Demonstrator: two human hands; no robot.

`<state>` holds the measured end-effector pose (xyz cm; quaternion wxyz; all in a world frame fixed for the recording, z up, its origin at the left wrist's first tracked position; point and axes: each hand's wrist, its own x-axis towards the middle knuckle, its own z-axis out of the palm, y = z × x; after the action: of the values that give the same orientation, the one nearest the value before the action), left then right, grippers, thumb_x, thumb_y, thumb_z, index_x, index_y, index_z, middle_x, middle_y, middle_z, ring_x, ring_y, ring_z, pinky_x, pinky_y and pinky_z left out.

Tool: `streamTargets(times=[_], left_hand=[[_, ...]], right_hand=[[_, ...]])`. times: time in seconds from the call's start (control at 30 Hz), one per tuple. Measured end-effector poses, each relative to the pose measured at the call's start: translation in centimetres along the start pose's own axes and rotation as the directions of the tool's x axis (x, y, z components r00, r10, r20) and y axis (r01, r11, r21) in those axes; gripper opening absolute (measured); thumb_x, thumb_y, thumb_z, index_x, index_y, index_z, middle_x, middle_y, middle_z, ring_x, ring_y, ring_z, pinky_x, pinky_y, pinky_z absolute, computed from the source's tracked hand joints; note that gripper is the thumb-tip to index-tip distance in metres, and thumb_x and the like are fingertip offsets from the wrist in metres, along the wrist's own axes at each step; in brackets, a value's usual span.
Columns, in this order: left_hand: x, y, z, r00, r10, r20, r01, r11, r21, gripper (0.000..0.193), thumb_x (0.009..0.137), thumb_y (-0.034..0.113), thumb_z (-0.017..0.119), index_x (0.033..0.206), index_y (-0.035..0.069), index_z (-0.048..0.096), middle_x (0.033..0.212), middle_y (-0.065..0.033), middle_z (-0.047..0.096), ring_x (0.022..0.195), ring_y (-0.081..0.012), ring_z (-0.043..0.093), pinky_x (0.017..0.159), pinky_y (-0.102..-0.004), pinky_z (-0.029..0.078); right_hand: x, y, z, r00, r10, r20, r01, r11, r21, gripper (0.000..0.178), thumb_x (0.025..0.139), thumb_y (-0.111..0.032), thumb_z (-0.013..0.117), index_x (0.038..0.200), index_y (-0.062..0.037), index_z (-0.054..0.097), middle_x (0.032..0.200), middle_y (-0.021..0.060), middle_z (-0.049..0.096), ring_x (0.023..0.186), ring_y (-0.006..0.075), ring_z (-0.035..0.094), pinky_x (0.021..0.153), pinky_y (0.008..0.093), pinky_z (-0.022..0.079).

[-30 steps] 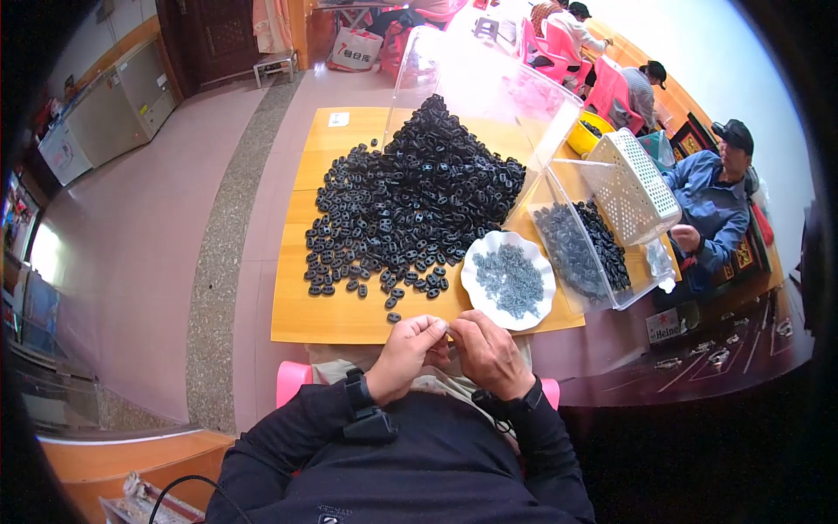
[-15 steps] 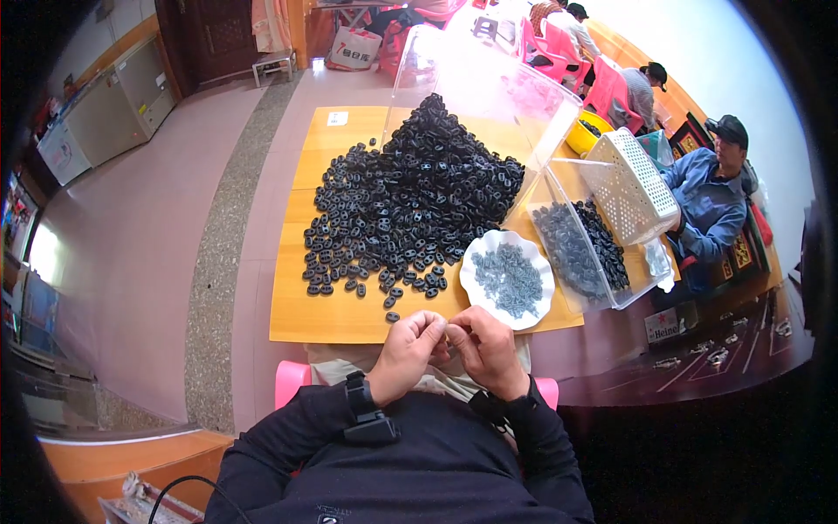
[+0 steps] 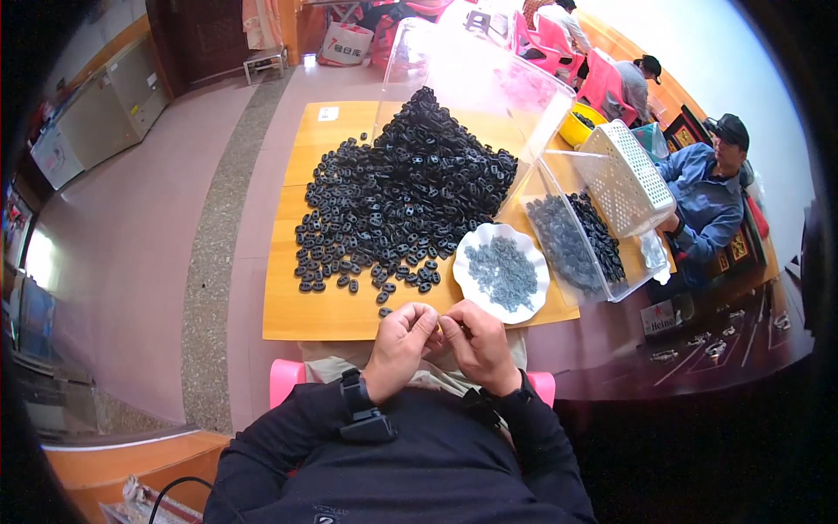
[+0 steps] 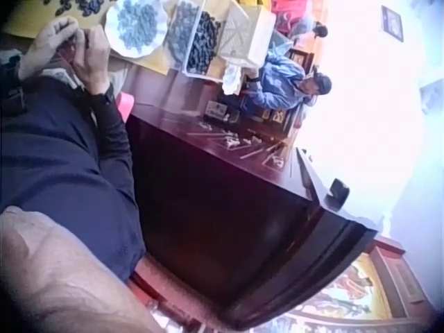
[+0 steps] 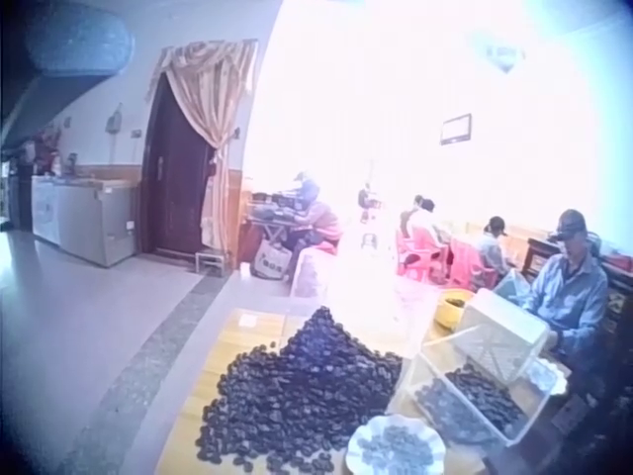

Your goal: The recorder is manually assembling small black plastic rings with center pins at a manual workstation.

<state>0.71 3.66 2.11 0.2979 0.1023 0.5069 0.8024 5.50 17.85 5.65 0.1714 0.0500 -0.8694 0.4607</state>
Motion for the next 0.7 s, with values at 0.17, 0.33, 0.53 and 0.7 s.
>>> streamTargets(times=[0.17,0.33,0.53,0.7], left_hand=[[0.2,-0.2,-0.3,0.995,0.015,-0.103,-0.019,0.999,-0.045,0.019,0.097,0.022,0.053,0.089,0.004,0.058,0.077,0.0009,0.059,0.065,-0.0057,0.055,0.058,-0.0186,0.045],[0.6,-0.2,-0.5,0.989,-0.094,-0.113,0.076,0.985,-0.153,0.019,0.096,0.021,0.055,0.090,0.003,0.059,0.077,0.0001,0.059,0.065,-0.0070,0.056,0.060,-0.0205,0.048],[0.7,-0.2,-0.6,0.982,-0.183,-0.039,0.167,0.953,-0.252,0.017,0.095,0.019,0.057,0.092,0.003,0.060,0.080,-0.0012,0.059,0.067,-0.0082,0.057,0.063,-0.0223,0.051],[0.5,0.2,-0.5,0.976,-0.216,-0.022,0.205,0.949,-0.238,0.018,0.096,0.020,0.055,0.092,0.002,0.058,0.081,-0.0018,0.059,0.072,-0.0097,0.059,0.067,-0.0243,0.053]], right_hand=[[0.1,0.6,0.0,0.993,-0.109,-0.036,0.106,0.993,-0.059,0.006,0.083,-0.002,0.062,0.083,0.0010,0.056,0.074,0.0161,0.056,0.066,0.0329,0.058,0.059,0.0377,0.047],[0.9,5.4,-3.8,0.987,0.022,-0.158,-0.081,0.923,-0.376,0.005,0.083,-0.005,0.061,0.086,-0.0013,0.059,0.078,0.0172,0.058,0.070,0.0362,0.059,0.062,0.0396,0.047],[1.1,7.2,-5.7,0.981,-0.014,-0.191,-0.103,0.802,-0.588,0.008,0.085,-0.003,0.057,0.090,-0.0009,0.063,0.089,0.0182,0.061,0.075,0.0368,0.061,0.064,0.0411,0.048],[1.1,4.8,-4.9,0.990,0.018,-0.136,-0.054,0.962,-0.266,0.013,0.085,-0.002,0.061,0.097,0.0004,0.065,0.089,0.0139,0.063,0.069,0.0247,0.062,0.060,0.0311,0.048]])
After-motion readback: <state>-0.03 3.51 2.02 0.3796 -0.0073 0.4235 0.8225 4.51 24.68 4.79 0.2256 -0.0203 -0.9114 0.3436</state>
